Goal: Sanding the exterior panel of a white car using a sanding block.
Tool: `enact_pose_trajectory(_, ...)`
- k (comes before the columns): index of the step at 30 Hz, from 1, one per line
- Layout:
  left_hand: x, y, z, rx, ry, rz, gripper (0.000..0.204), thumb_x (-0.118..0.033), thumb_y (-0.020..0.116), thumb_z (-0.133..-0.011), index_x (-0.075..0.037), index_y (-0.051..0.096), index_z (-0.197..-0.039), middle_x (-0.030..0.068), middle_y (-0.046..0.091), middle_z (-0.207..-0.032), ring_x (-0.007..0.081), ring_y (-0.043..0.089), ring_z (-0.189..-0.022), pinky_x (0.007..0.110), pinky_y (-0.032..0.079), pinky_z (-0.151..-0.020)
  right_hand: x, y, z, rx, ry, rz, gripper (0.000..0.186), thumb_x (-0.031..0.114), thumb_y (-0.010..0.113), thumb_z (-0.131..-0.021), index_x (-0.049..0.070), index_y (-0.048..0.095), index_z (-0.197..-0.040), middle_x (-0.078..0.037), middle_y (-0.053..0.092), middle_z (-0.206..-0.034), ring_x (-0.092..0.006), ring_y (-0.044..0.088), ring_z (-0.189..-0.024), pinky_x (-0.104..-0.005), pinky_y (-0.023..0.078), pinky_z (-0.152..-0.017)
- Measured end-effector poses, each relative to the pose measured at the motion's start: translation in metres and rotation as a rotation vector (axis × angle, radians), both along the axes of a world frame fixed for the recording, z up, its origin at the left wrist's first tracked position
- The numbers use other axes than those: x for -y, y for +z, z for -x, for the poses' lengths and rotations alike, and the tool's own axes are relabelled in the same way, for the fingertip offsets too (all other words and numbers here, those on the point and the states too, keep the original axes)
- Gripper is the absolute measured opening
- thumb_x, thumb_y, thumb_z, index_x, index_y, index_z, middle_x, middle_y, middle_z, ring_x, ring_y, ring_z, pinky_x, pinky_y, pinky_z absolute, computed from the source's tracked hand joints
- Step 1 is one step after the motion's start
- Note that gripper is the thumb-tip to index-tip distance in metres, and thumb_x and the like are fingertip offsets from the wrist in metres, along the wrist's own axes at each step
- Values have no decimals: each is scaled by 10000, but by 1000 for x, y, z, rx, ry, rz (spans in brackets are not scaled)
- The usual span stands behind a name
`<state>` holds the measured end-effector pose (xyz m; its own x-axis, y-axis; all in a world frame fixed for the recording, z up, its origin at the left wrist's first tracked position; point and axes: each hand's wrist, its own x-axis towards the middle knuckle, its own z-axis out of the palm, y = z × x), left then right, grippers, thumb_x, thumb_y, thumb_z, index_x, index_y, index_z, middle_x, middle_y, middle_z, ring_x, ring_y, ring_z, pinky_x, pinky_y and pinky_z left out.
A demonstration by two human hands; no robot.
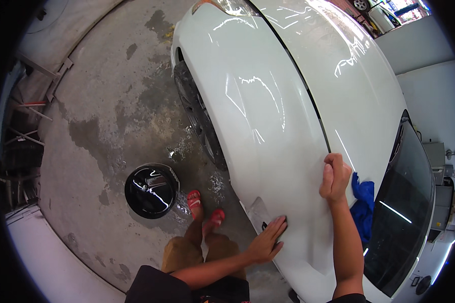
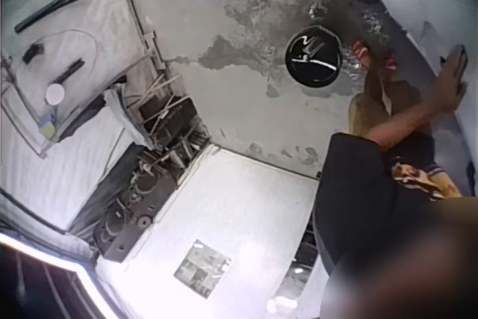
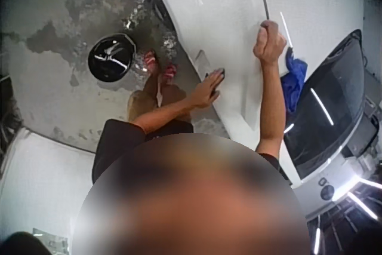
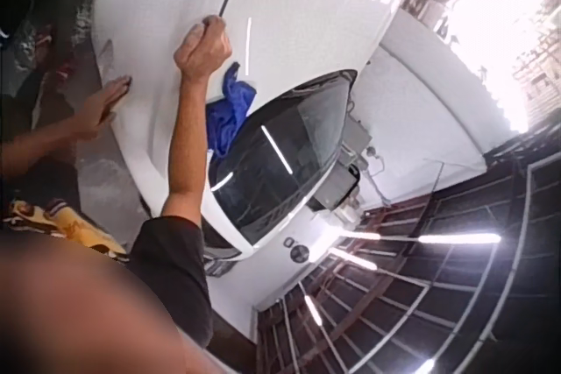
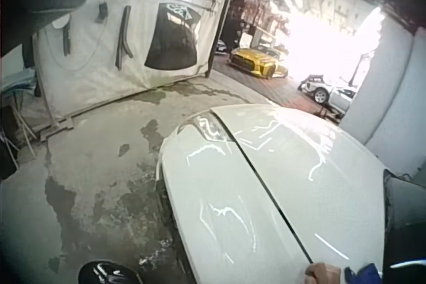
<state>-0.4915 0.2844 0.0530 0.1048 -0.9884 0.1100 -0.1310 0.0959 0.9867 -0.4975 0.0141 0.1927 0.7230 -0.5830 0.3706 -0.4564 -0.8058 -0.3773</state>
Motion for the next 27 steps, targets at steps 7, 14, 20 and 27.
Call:
enact_pose_trajectory(7,-46,-30,-51,-369,353,-546,438,-253,580,-1002,66,544,-1300,223,637,-1229,272,644,-1112,398,475,-1025,-17,-5,-7,-45,-105,128,94,110,643,-891,40,584,-873,-82,505,-549,-232,504,-448,-340,385,-459)
enact_pose_trajectory(14,-124,-44,-97,-821,727,-525,294,-217,666,-972,51,653,-1090,87,705,-1010,169,691,-876,308,545,-799,-294,-143,-17,398,-502,-736,401,168,786,-832,7,575,-1132,-79,625,-1056,-163,594,-934,-301,486,-845)
enact_pose_trajectory(20,-221,-85,-116,-708,932,-663,218,-154,703,-934,24,660,-1053,90,685,-965,162,662,-813,314,570,-671,-474,-271,-54,762,-578,-2121,477,422,609,-991,95,530,-1330,-70,619,-1255,-222,588,-1177,-399,497,-976)
enact_pose_trajectory(27,-318,-115,-213,-868,876,-820,250,-206,670,-963,17,673,-1074,55,687,-931,121,645,-788,294,548,-719,-478,-316,-128,315,-559,-2275,439,405,590,-1001,101,548,-1314,-102,645,-1213,-299,668,-1044,-492,607,-743)
